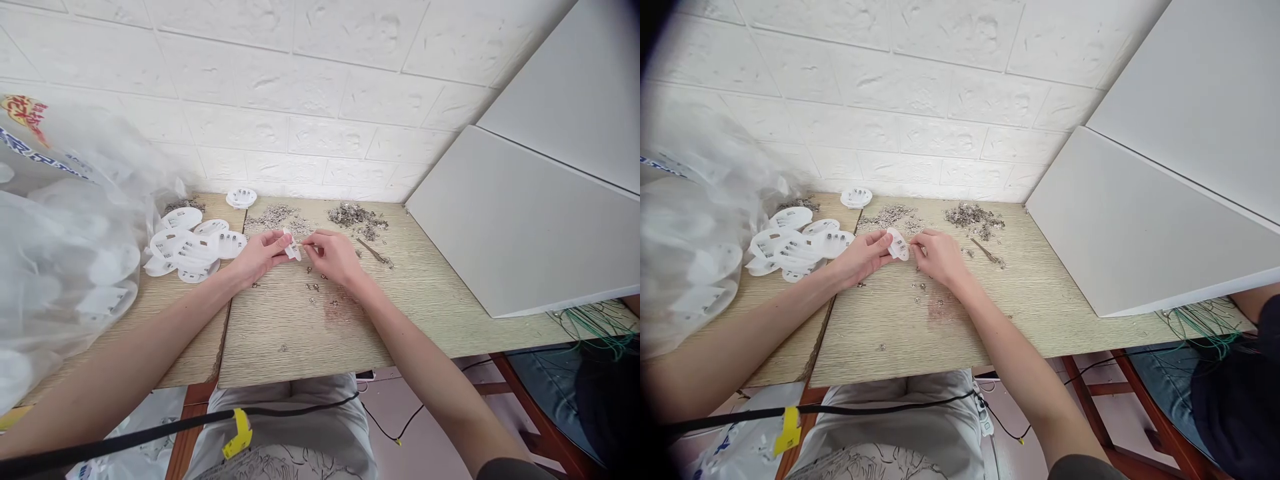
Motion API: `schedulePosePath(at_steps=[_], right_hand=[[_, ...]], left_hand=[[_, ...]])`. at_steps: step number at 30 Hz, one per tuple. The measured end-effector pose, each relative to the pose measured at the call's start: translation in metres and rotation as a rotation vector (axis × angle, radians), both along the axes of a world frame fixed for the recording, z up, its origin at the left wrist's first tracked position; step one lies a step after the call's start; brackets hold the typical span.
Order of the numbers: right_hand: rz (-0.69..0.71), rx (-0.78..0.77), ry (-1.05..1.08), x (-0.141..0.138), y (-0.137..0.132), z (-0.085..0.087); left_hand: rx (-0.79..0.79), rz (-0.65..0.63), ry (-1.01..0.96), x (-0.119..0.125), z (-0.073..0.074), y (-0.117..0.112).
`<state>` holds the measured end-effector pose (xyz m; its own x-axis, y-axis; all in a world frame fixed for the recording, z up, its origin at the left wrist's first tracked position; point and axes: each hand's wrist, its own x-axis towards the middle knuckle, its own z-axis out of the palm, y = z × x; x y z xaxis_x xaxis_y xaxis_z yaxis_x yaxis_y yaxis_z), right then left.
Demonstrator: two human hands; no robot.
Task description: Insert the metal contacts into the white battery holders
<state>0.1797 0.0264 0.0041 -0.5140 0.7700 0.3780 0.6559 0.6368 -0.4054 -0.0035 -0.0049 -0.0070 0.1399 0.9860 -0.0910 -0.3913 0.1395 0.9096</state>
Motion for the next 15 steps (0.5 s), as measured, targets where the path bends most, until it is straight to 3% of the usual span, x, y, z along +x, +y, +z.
schedulePosePath(at_steps=[15], right_hand=[[-0.052, 0.036, -0.142, -0.0073, -0.0058, -0.0019]], left_hand=[[0.061, -0.011, 0.072, 0.0032, 0.0001, -0.0032]])
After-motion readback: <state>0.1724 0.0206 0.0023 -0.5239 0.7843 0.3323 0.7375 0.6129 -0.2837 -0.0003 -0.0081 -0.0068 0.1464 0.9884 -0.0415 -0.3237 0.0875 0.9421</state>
